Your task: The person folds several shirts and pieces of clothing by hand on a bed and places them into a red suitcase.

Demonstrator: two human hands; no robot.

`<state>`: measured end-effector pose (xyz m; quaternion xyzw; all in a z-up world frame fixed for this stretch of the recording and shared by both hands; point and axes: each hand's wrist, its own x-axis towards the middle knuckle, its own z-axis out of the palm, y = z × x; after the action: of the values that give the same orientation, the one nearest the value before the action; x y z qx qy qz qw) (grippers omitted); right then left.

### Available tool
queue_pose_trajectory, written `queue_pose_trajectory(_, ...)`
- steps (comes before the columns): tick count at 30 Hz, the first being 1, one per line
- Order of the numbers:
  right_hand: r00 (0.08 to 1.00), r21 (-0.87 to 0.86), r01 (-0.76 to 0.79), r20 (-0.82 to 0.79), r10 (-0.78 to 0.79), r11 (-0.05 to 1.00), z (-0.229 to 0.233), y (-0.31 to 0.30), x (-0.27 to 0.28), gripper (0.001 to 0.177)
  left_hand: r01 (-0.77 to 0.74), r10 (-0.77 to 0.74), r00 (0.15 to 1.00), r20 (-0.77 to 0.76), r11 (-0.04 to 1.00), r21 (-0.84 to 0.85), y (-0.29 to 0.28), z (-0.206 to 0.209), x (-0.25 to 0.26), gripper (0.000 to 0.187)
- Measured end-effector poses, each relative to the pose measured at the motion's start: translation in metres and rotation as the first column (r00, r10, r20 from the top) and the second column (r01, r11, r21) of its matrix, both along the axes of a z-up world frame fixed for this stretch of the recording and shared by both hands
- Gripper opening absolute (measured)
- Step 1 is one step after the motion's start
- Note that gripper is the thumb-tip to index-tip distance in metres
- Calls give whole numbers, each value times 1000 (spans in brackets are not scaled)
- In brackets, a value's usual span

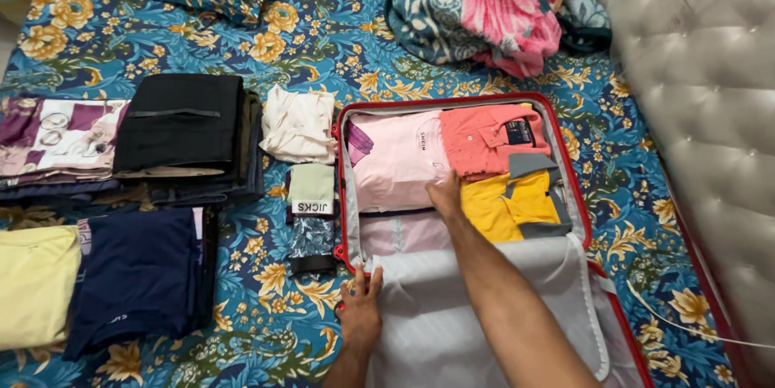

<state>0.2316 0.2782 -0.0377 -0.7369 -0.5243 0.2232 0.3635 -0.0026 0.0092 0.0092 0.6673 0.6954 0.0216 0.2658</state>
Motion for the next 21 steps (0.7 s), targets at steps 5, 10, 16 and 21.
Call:
queue_pose_trajectory(5, 990, -185, 126, 80, -112, 975, 0, 15, -1, 91, 14, -13, 999, 51, 1000, -22, 2, 3, -5, 92)
queue_pose_trajectory(10, 994, -15, 104, -36, -105, 994, -7, 20, -9, 57, 27, -20, 997, 70, 995, -92, 7, 6, -5, 96)
queue_pose_trajectory(16, 917, 32, 293, -293, -272, 955, -11, 21, -24, 58, 30, -26, 998, 58, 997, -65, 4, 2, -5, 95)
queue_pose_trajectory(21, 996, 118, 24, 80, -34, 993, 2, 25, -22, 41, 48, -47, 999, 12, 998, -45, 4, -1, -5, 92)
